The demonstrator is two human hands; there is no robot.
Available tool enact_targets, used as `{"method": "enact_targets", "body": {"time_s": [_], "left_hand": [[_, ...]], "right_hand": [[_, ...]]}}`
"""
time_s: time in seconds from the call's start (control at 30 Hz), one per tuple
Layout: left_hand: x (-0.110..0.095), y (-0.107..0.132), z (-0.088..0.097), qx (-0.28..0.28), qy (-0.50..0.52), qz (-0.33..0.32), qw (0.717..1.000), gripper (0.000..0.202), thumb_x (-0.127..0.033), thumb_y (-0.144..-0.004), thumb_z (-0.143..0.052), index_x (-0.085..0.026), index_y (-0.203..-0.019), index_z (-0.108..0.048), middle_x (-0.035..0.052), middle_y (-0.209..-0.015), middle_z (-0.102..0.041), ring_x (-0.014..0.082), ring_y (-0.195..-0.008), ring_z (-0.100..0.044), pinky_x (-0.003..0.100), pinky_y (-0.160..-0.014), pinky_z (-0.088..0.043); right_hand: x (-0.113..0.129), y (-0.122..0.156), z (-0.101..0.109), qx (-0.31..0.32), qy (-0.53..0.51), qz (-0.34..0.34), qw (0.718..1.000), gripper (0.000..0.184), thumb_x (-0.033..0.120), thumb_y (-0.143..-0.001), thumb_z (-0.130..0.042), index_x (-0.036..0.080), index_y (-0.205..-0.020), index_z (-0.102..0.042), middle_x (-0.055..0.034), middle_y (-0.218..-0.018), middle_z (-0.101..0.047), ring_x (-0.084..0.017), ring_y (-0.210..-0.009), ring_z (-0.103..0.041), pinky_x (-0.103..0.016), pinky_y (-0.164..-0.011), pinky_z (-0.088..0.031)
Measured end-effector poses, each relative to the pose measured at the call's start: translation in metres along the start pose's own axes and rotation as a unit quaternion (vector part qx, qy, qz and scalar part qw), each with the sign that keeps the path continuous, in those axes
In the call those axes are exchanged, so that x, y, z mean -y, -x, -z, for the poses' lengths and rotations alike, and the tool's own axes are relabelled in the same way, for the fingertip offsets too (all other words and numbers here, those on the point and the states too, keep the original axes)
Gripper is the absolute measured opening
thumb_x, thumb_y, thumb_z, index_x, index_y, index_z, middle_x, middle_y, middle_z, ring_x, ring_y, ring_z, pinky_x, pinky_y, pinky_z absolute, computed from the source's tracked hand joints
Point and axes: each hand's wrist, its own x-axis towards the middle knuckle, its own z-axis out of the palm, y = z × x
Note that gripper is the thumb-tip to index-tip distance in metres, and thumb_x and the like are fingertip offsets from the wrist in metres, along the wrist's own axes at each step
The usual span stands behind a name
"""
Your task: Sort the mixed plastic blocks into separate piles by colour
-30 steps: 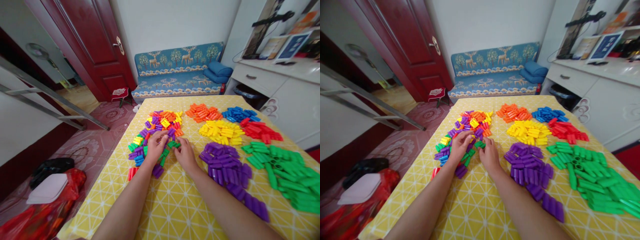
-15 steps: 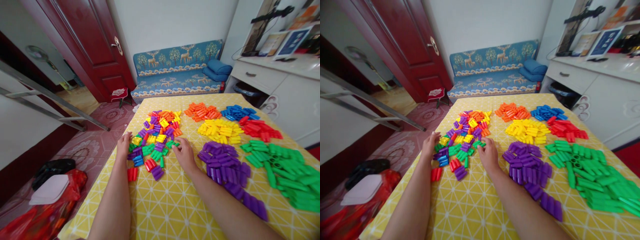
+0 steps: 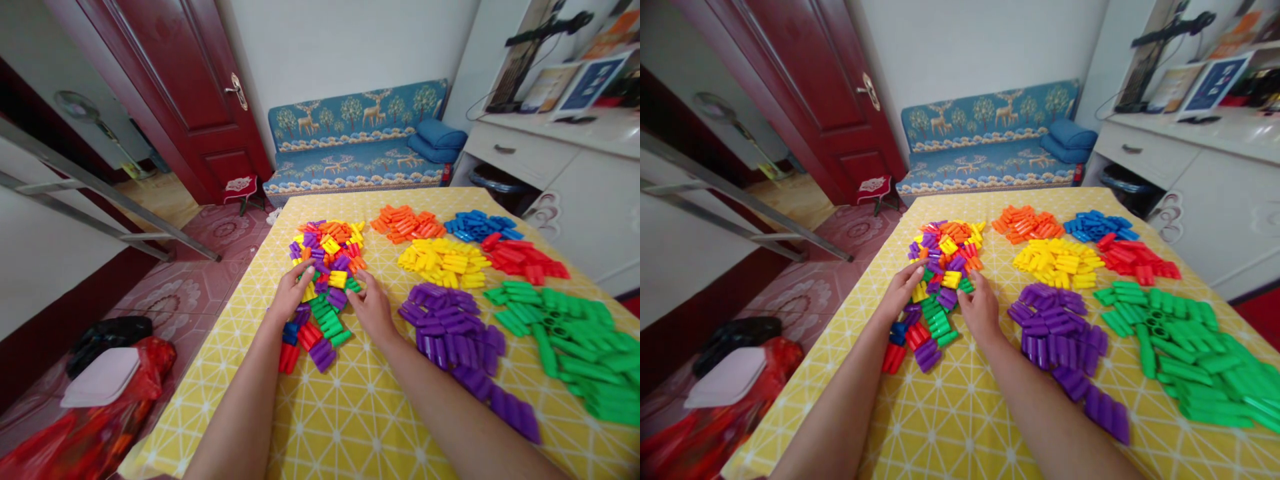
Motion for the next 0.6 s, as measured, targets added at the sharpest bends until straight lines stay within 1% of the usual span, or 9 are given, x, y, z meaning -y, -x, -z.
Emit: {"method": "enact_targets", "body": {"time_s": [0.1,0.17,0.23,0.3,0.37,0.43,0.5,0.57,0.6], "left_hand": [[-0.01,0.004,-0.008,0.049,0.008,-0.027,0.998,0.051,-0.046,-0.085,-0.061,-0.02,-0.128,-0.059,0.009,-0.124,-0.065,0.028,-0.118,-0.057,0.041,-0.104,-0.042],[-0.015,0.006,-0.011,0.066,0.054,-0.037,0.996,0.056,-0.043,-0.083,-0.065,-0.021,-0.133,-0.054,0.0099,-0.128,-0.062,0.0273,-0.12,-0.056,0.04,-0.101,-0.045],[-0.017,0.007,-0.012,0.07,0.123,-0.039,0.989,0.055,-0.04,-0.083,-0.064,-0.021,-0.134,-0.052,0.0108,-0.13,-0.06,0.027,-0.123,-0.054,0.039,-0.1,-0.047],[-0.017,0.006,-0.013,0.067,0.183,-0.036,0.98,0.05,-0.038,-0.085,-0.061,-0.019,-0.13,-0.055,0.0114,-0.129,-0.061,0.027,-0.122,-0.055,0.04,-0.099,-0.047],[-0.016,0.006,-0.014,0.065,0.206,-0.029,0.976,0.043,-0.036,-0.086,-0.058,-0.018,-0.125,-0.058,0.0113,-0.124,-0.064,0.027,-0.118,-0.058,0.041,-0.098,-0.049],[-0.012,0.004,-0.013,0.032,0.169,-0.033,0.985,0.035,-0.033,-0.087,-0.053,-0.017,-0.117,-0.064,0.0103,-0.118,-0.067,0.0261,-0.114,-0.061,0.042,-0.099,-0.049],[-0.006,0.002,-0.012,-0.032,0.072,-0.057,0.995,0.03,-0.027,-0.085,-0.051,-0.019,-0.108,-0.069,0.0082,-0.115,-0.068,0.025,-0.114,-0.06,0.043,-0.104,-0.045],[0.003,-0.001,-0.01,-0.079,-0.034,-0.081,0.993,0.033,-0.02,-0.08,-0.052,-0.02,-0.108,-0.07,0.0071,-0.119,-0.066,0.0252,-0.119,-0.056,0.044,-0.11,-0.038],[0.008,-0.002,-0.009,-0.085,-0.075,-0.082,0.99,0.038,-0.018,-0.078,-0.053,-0.021,-0.112,-0.068,0.0077,-0.124,-0.063,0.0265,-0.123,-0.052,0.046,-0.111,-0.035]], "right_hand": [[0.002,0.001,0.001,0.006,0.013,0.006,1.0,0.051,0.028,-0.078,-0.057,0.016,-0.127,-0.053,-0.0121,-0.115,-0.064,-0.016,-0.068,-0.06,-0.032,-0.066,-0.048],[0.003,0.001,0.002,0.008,0.024,0.011,1.0,0.053,0.028,-0.078,-0.057,0.015,-0.129,-0.053,-0.0112,-0.108,-0.066,-0.017,-0.071,-0.06,-0.031,-0.065,-0.048],[0.004,0.001,0.003,0.012,0.024,0.017,0.999,0.055,0.027,-0.078,-0.056,0.014,-0.131,-0.051,-0.0104,-0.102,-0.066,-0.017,-0.071,-0.06,-0.031,-0.064,-0.047],[0.003,0.001,0.003,0.012,0.016,0.025,1.0,0.056,0.027,-0.078,-0.056,0.014,-0.132,-0.051,-0.0099,-0.101,-0.066,-0.016,-0.07,-0.058,-0.03,-0.064,-0.047],[0.001,0.001,0.002,0.004,0.002,0.033,0.999,0.055,0.027,-0.077,-0.057,0.015,-0.13,-0.053,-0.0098,-0.103,-0.064,-0.015,-0.067,-0.057,-0.03,-0.063,-0.047],[-0.002,0.001,0.001,-0.008,-0.013,0.038,0.999,0.05,0.028,-0.076,-0.058,0.016,-0.124,-0.056,-0.0098,-0.107,-0.063,-0.013,-0.063,-0.055,-0.03,-0.062,-0.048],[-0.003,0.001,0.0,-0.016,-0.027,0.038,0.999,0.045,0.028,-0.075,-0.059,0.017,-0.119,-0.059,-0.0093,-0.108,-0.062,-0.012,-0.059,-0.053,-0.029,-0.061,-0.048],[-0.004,0.001,-0.001,-0.02,-0.038,0.032,0.999,0.041,0.029,-0.076,-0.059,0.017,-0.115,-0.06,-0.0085,-0.105,-0.063,-0.012,-0.059,-0.053,-0.029,-0.06,-0.048],[-0.003,0.001,-0.001,-0.021,-0.042,0.031,0.998,0.04,0.029,-0.076,-0.058,0.017,-0.114,-0.06,-0.0081,-0.104,-0.063,-0.012,-0.06,-0.053,-0.029,-0.061,-0.047]]}}
